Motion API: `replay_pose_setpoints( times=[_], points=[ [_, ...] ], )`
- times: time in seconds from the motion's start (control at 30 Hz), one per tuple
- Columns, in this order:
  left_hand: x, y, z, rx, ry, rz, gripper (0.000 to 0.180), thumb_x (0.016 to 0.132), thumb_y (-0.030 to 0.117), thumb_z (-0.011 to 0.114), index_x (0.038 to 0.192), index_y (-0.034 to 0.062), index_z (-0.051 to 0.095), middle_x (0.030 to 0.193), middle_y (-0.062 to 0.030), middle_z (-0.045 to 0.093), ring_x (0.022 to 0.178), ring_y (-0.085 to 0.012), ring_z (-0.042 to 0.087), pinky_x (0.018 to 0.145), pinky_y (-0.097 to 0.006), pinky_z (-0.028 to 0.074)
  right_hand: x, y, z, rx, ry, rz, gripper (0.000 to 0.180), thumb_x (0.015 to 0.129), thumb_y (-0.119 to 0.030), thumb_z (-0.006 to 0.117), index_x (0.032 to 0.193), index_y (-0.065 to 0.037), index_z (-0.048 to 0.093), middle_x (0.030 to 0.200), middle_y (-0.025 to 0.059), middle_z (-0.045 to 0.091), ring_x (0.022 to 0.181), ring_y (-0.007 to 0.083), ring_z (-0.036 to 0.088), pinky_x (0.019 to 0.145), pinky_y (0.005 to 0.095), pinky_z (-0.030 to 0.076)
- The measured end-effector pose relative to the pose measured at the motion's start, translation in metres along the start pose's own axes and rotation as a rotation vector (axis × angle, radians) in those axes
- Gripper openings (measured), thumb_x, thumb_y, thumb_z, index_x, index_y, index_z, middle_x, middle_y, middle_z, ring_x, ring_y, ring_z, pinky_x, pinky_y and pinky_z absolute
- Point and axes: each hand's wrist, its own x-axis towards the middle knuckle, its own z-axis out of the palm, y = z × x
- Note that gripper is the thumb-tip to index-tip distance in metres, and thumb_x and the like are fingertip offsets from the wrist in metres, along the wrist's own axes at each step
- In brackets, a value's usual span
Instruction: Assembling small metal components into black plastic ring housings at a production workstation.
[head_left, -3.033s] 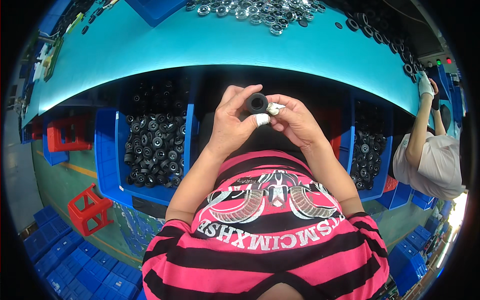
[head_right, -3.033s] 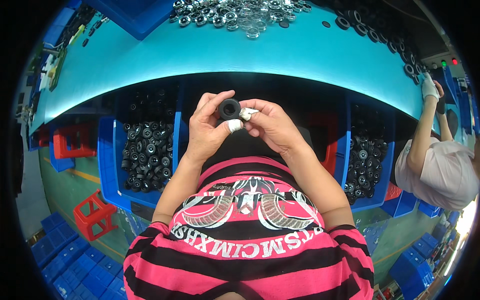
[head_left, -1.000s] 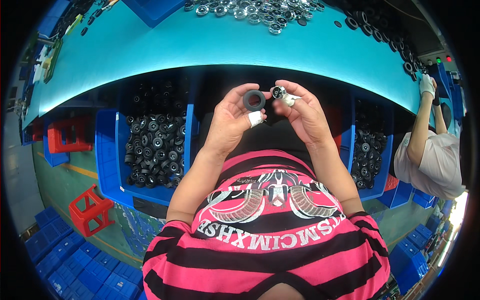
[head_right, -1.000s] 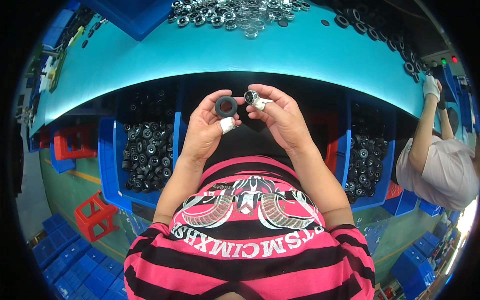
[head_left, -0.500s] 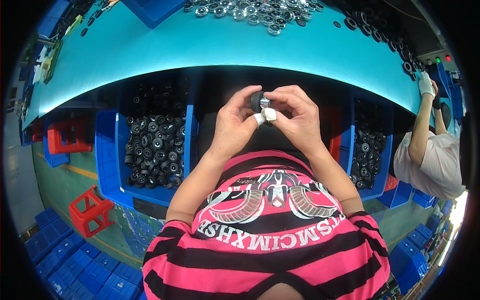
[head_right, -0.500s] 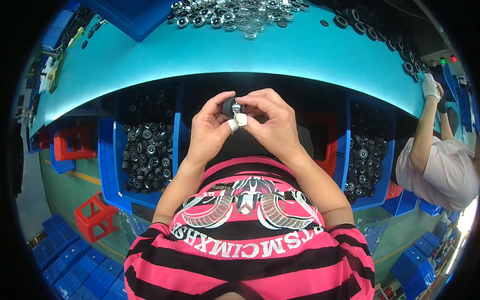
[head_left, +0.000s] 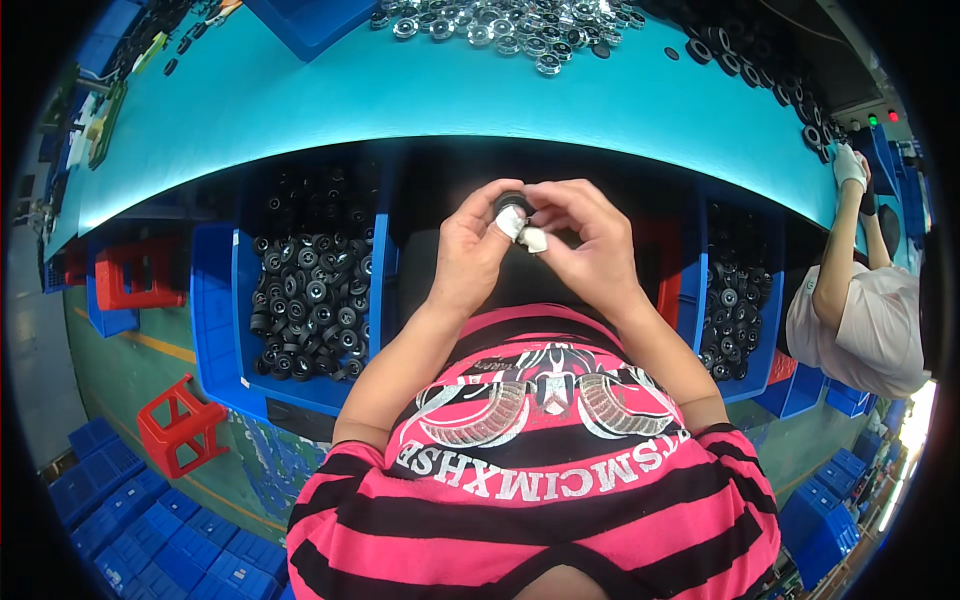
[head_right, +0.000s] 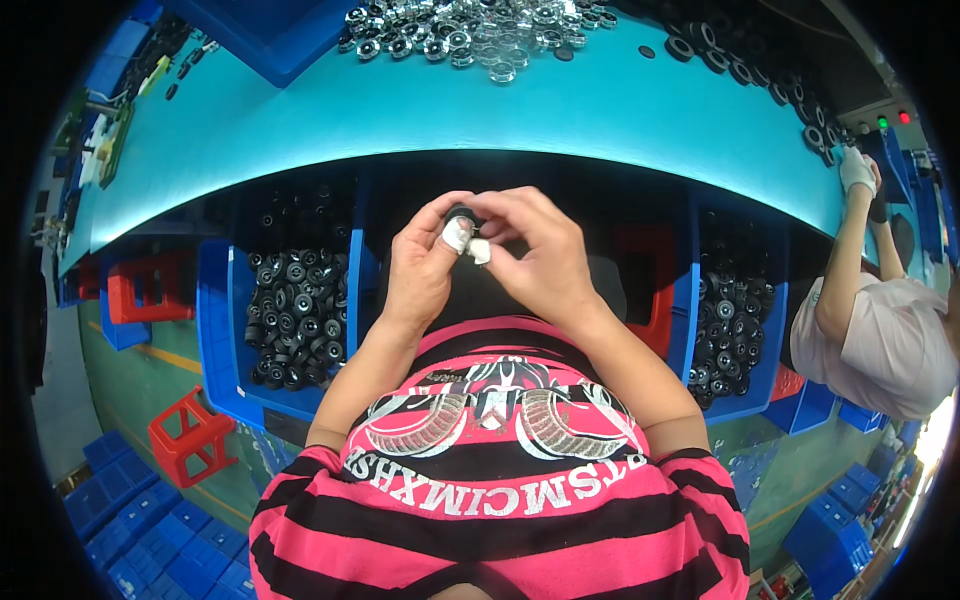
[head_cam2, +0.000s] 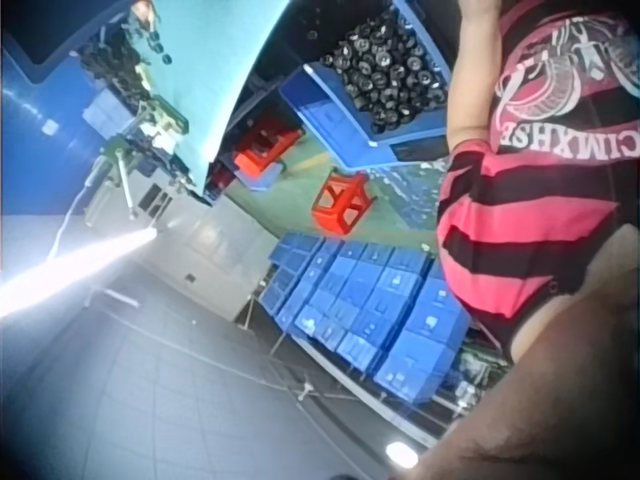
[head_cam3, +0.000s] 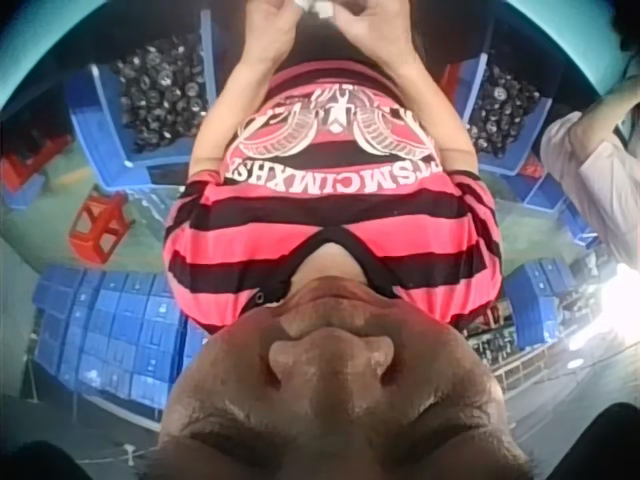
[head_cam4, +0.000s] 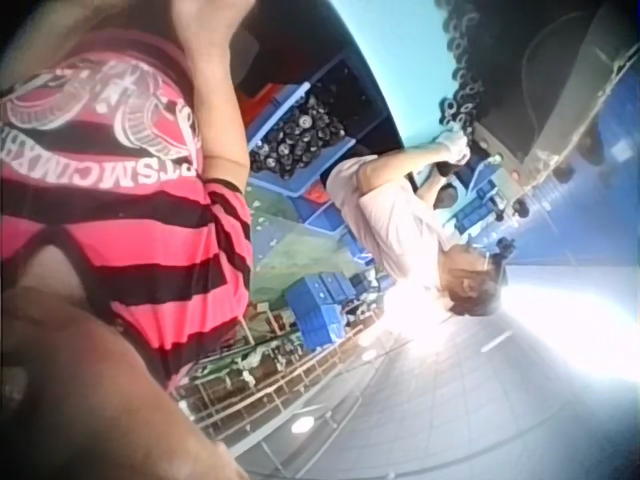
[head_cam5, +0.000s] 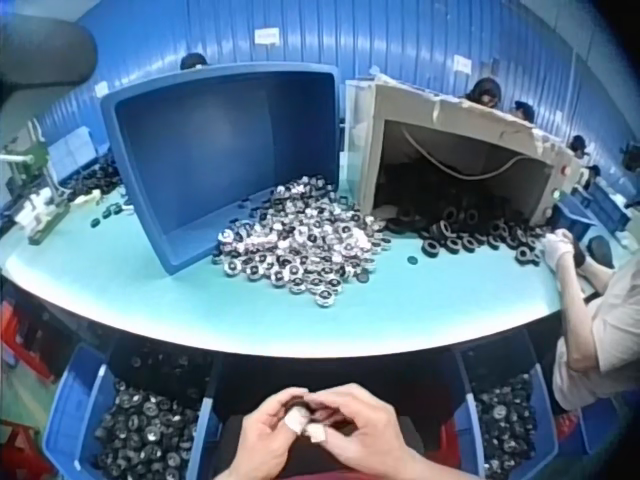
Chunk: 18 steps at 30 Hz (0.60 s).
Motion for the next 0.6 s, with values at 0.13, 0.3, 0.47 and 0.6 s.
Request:
replay_pose_setpoints(
  times=[0.13, 0.3, 0.47, 0.6],
  points=[
    [-0.002, 0.011, -0.002, -0.053, -0.004, -0.036, 0.029, 0.1, 0.003, 0.059, 0.128, -0.0021, 0.06, 0.106, -0.0078, 0.07, 0.098, -0.0129, 0.065, 0.085, -0.027, 0.054, 0.004, 0.022, -0.01, 0.331, -0.093, 0.294, 0.041, 0.086, 0.001, 0.072, 0.126, 0.001, 0.065, 0.118, 0.0081, 0.06, 0.106, 0.0154, 0.062, 0.088, 0.0267, 0.054],
    [-0.003, 0.013, 0.0, 0.061, -0.021, 0.072, 0.027, 0.098, 0.005, 0.064, 0.124, -0.0023, 0.065, 0.103, -0.0056, 0.071, 0.095, -0.0104, 0.065, 0.083, -0.024, 0.052, -0.003, 0.025, -0.002, 0.528, -0.21, 0.352, 0.041, 0.088, 0.0, 0.071, 0.129, -0.001, 0.067, 0.124, 0.0067, 0.058, 0.109, 0.0136, 0.06, 0.089, 0.026, 0.051],
    [-0.004, 0.013, 0.002, 0.155, 0.022, 0.109, 0.025, 0.096, 0.003, 0.066, 0.121, -0.0011, 0.068, 0.102, -0.0023, 0.07, 0.093, -0.0082, 0.063, 0.083, -0.023, 0.051, -0.01, 0.029, 0.001, 0.401, -0.129, 0.233, 0.037, 0.087, -0.001, 0.073, 0.123, -0.005, 0.071, 0.119, 0.0065, 0.063, 0.106, 0.0144, 0.061, 0.088, 0.0265, 0.05],
    [-0.001, 0.006, 0.0, 0.212, 0.007, 0.145, 0.027, 0.097, 0.005, 0.066, 0.124, 0.0006, 0.068, 0.103, -0.0015, 0.069, 0.092, -0.0073, 0.062, 0.083, -0.022, 0.05, -0.009, 0.026, 0.001, 0.312, -0.094, 0.197, 0.035, 0.087, -0.002, 0.074, 0.121, -0.006, 0.073, 0.115, 0.0062, 0.066, 0.105, 0.0149, 0.062, 0.088, 0.0272, 0.05]
  ],
)
